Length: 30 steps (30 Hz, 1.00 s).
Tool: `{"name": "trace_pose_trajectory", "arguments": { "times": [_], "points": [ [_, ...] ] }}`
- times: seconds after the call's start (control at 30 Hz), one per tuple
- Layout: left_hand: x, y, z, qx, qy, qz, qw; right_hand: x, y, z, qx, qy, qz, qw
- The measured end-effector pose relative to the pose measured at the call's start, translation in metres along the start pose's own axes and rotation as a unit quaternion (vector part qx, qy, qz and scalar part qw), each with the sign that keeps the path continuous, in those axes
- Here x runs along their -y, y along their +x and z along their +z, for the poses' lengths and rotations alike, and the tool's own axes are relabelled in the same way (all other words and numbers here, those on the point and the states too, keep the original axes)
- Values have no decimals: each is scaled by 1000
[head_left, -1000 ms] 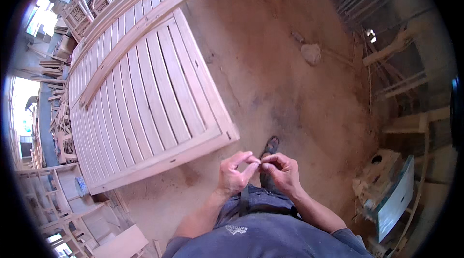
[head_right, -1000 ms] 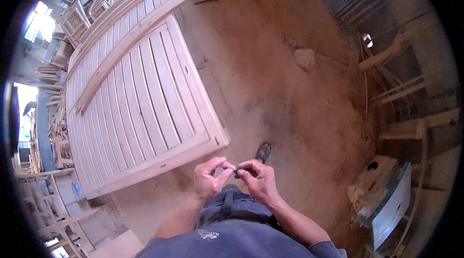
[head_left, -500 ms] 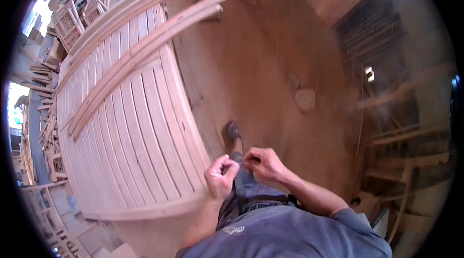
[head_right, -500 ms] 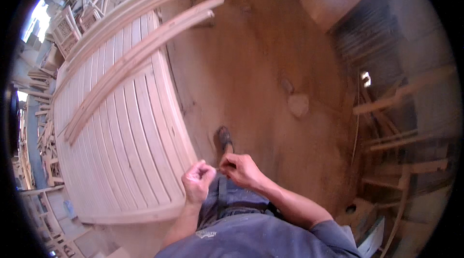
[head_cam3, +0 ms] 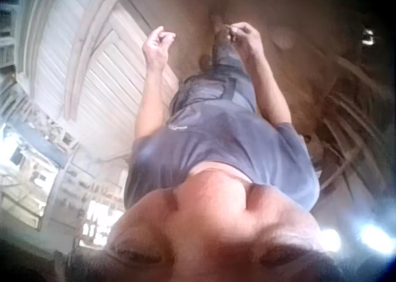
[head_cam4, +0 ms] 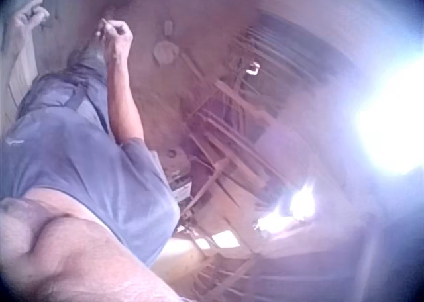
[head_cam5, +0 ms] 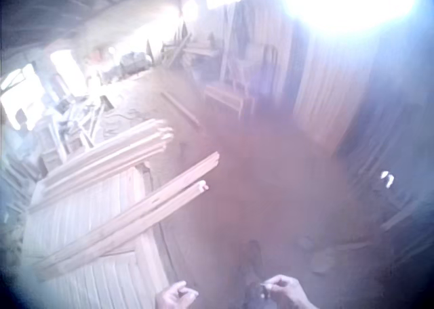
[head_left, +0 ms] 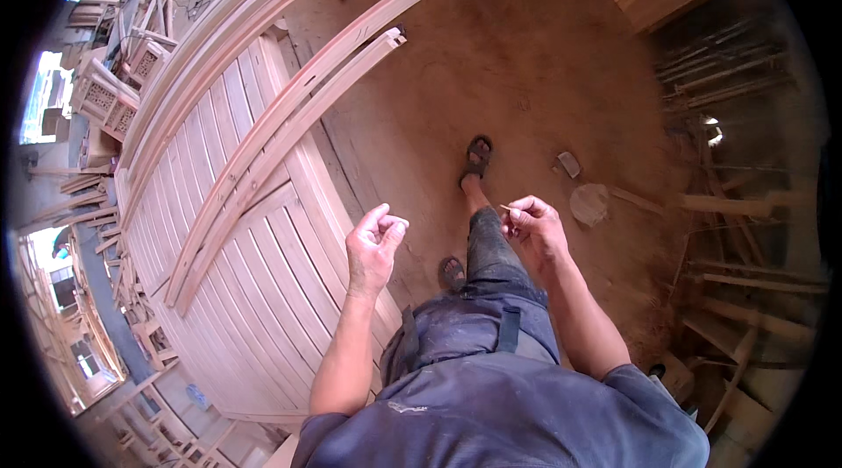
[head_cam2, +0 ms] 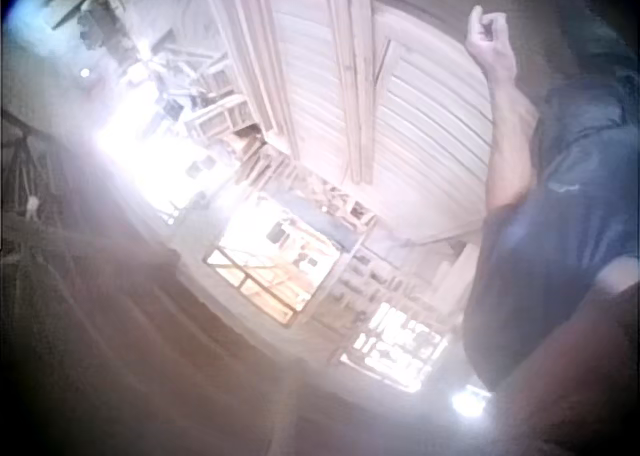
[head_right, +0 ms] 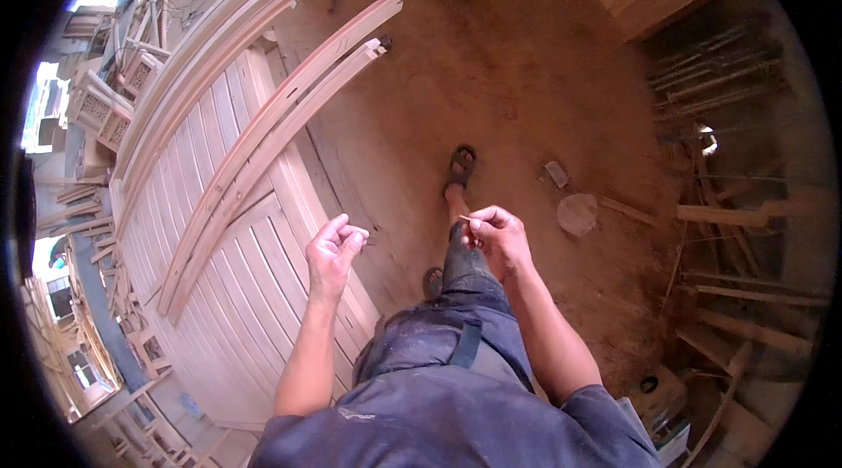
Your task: The person uses an angle grinder to smooth the edges of a wooden plank, then assembles a wooden door frame by fitting planks into grooves and tapping them with a hammer. The person also handles small wooden blocks and aligns them with the frame.
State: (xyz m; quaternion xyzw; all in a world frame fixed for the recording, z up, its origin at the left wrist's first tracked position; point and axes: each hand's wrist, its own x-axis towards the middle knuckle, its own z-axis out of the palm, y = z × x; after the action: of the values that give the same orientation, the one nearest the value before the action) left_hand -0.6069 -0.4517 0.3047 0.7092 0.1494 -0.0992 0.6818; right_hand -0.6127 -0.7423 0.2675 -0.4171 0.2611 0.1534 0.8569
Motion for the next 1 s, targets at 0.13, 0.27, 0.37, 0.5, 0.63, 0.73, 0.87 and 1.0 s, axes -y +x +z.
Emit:
{"name": "trace_pose_trajectory", "arguments": {
  "times": [0.13,0.27,0.37,0.5,0.63,0.73,0.87,1.0],
  "points": [
    [38,126,-5,-35,33,-102,994,29,161,-8,-15,-68,-5,998],
    [66,262,-6,-52,57,-172,982,51,301,12,-47,-107,10,993],
    [67,373,-3,-47,172,-155,972,69,383,29,-63,-147,13,987],
    [73,505,-10,-19,331,-91,939,63,480,51,-59,-202,24,977],
    [79,601,0,24,431,-23,902,36,557,75,-74,-147,52,985],
    [94,649,-3,78,429,-26,900,9,601,100,-111,-118,44,986],
    [115,691,19,191,336,-134,913,-15,648,102,-141,-146,41,978],
    [113,708,10,239,221,-247,913,-38,677,130,-136,-134,59,980]
  ]
}}
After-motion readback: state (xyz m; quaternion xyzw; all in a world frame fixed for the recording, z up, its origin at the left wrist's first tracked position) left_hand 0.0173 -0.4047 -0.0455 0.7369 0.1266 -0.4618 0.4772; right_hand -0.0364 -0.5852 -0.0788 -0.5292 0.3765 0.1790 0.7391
